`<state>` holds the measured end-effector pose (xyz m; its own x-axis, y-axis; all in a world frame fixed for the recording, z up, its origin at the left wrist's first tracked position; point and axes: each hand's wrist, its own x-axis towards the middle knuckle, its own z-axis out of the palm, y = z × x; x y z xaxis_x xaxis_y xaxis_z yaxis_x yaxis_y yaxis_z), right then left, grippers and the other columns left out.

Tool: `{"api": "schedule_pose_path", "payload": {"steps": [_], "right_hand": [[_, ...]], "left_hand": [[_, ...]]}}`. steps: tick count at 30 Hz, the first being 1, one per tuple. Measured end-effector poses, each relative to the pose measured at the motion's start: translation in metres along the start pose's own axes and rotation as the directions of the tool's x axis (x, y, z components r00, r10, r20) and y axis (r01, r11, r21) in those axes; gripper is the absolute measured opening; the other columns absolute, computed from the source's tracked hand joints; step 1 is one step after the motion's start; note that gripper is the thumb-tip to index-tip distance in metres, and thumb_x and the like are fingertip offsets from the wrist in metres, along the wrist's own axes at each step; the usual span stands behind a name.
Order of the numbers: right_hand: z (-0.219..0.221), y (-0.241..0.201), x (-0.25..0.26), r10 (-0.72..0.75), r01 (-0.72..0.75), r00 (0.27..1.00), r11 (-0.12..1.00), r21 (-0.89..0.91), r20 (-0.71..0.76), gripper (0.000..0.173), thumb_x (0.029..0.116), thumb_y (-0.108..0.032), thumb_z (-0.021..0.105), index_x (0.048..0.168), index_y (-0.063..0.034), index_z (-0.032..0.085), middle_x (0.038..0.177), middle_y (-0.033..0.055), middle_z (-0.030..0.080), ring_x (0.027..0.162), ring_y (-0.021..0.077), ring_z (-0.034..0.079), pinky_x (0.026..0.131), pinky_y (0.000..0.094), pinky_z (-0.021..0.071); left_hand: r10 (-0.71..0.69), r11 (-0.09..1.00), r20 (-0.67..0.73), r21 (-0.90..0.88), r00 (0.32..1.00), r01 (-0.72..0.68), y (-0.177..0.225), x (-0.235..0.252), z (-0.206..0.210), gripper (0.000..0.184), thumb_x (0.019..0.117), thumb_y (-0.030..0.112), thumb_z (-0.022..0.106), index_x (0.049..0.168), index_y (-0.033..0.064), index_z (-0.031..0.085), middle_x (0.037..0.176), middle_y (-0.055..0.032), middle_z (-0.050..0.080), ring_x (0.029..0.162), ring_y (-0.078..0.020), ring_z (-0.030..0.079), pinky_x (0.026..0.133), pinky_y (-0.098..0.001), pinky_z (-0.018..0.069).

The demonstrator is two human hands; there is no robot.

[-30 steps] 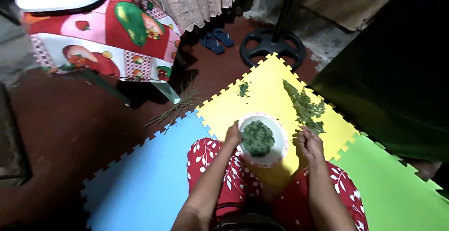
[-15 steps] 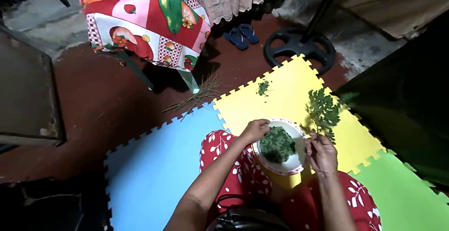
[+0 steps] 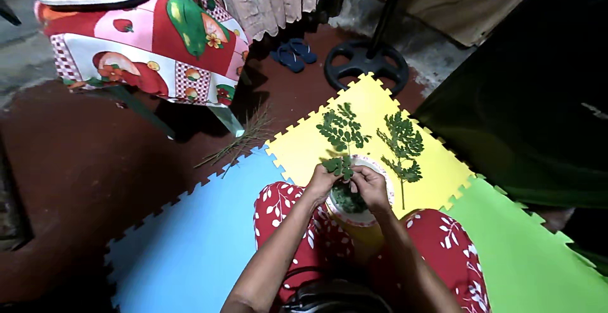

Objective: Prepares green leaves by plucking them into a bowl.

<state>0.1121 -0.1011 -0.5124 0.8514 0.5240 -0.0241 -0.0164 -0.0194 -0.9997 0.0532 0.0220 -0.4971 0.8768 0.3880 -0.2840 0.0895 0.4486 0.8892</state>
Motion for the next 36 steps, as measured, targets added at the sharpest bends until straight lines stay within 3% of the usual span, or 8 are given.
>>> {"api": "schedule_pose_path", "payload": {"steps": [3,5,6,9,13,18,25,36], "right_hand": [[0.0,-0.011,-0.003,0.084,-0.085,0.996,0.994,-0.066,-0.011,0.012,0.0958,0.007,0.054,0.101,0.0111,0.065,0.079,0.0015,0.065,0.06,-0.0012,0.057,0.06,0.0165,0.0516],[-0.007,-0.017,-0.001,0.131,-0.129,0.991,0.985,-0.11,0.01,0.022,0.0923,0.007,0.059,0.114,0.0101,0.064,0.094,0.0068,0.067,0.067,0.0018,0.058,0.064,0.0194,0.0516],[-0.012,-0.019,0.001,0.135,-0.13,0.99,0.986,-0.105,0.04,0.03,0.091,0.006,0.061,0.121,0.0088,0.063,0.1,0.0071,0.066,0.071,0.0027,0.058,0.066,0.02,0.0522],[-0.024,-0.021,0.011,0.14,-0.15,0.977,0.987,0.055,0.16,0.037,0.0937,-0.003,0.057,0.129,0.0061,0.058,0.097,-0.0002,0.064,0.071,0.0019,0.058,0.064,0.0191,0.0511],[-0.025,-0.031,0.02,0.211,-0.293,0.929,0.921,0.258,0.304,0.02,0.0948,-0.002,0.055,0.114,-0.0015,0.061,0.089,-0.0036,0.07,0.065,0.0002,0.06,0.06,0.0171,0.0515],[-0.015,-0.052,0.028,0.245,-0.295,0.95,0.91,0.293,0.195,0.017,0.0892,0.009,0.057,0.086,-0.0074,0.062,0.063,-0.0068,0.062,0.049,-0.0008,0.05,0.051,0.0157,0.0455],[-0.019,-0.065,0.035,0.289,-0.3,0.928,0.954,0.01,0.237,0.019,0.0823,0.012,0.07,0.088,-0.0051,0.063,0.067,-0.0057,0.065,0.052,0.0002,0.056,0.053,0.0161,0.0503],[-0.036,-0.071,0.046,0.323,-0.339,0.931,0.938,0.075,0.167,0.017,0.0906,0.013,0.058,0.087,-0.0027,0.062,0.062,-0.0033,0.064,0.051,0.0037,0.059,0.054,0.0177,0.0539]], "left_hand": [[0.079,0.987,0.038,0.139,0.996,-0.083,0.003,0.0,-0.002,0.012,0.0951,-0.009,0.055,0.101,-0.0072,0.064,0.091,-0.0004,0.068,0.083,-0.0022,0.064,0.081,-0.0235,0.0557],[0.105,0.964,0.074,0.237,0.992,-0.119,0.007,-0.001,-0.005,0.013,0.098,-0.005,0.054,0.104,-0.0101,0.064,0.094,-0.003,0.066,0.086,-0.0021,0.062,0.083,-0.0233,0.0535],[0.117,0.956,0.096,0.259,0.988,-0.138,0.007,-0.002,-0.006,0.015,0.0988,-0.005,0.052,0.104,-0.0098,0.065,0.094,-0.0027,0.066,0.085,-0.0019,0.061,0.083,-0.0232,0.0529],[0.019,0.989,0.131,0.143,0.991,-0.038,0.011,-0.01,-0.006,0.016,0.0984,-0.01,0.047,0.105,-0.0057,0.06,0.086,0.0019,0.067,0.079,-0.003,0.065,0.079,-0.0234,0.0562],[-0.098,0.995,0.254,0.021,0.962,0.096,0.013,-0.018,-0.006,0.022,0.1014,-0.01,0.04,0.102,0.0024,0.058,0.076,0.0054,0.067,0.07,-0.005,0.067,0.072,-0.0228,0.0584],[-0.122,0.991,0.322,0.089,0.939,0.098,0.01,-0.022,-0.015,0.025,0.0984,-0.008,0.039,0.099,0.0054,0.059,0.075,0.0077,0.066,0.065,-0.0018,0.063,0.066,-0.0204,0.0561],[-0.179,0.98,0.335,0.143,0.925,0.138,0.01,-0.022,-0.021,0.026,0.098,-0.009,0.039,0.098,0.0069,0.059,0.075,0.0085,0.066,0.065,-0.0012,0.064,0.065,-0.0201,0.0565],[-0.135,0.988,0.253,0.106,0.958,0.111,0.003,-0.027,-0.036,0.024,0.1005,-0.007,0.038,0.098,0.0058,0.059,0.074,0.0091,0.064,0.063,-0.0009,0.062,0.064,-0.0195,0.0557]]}}
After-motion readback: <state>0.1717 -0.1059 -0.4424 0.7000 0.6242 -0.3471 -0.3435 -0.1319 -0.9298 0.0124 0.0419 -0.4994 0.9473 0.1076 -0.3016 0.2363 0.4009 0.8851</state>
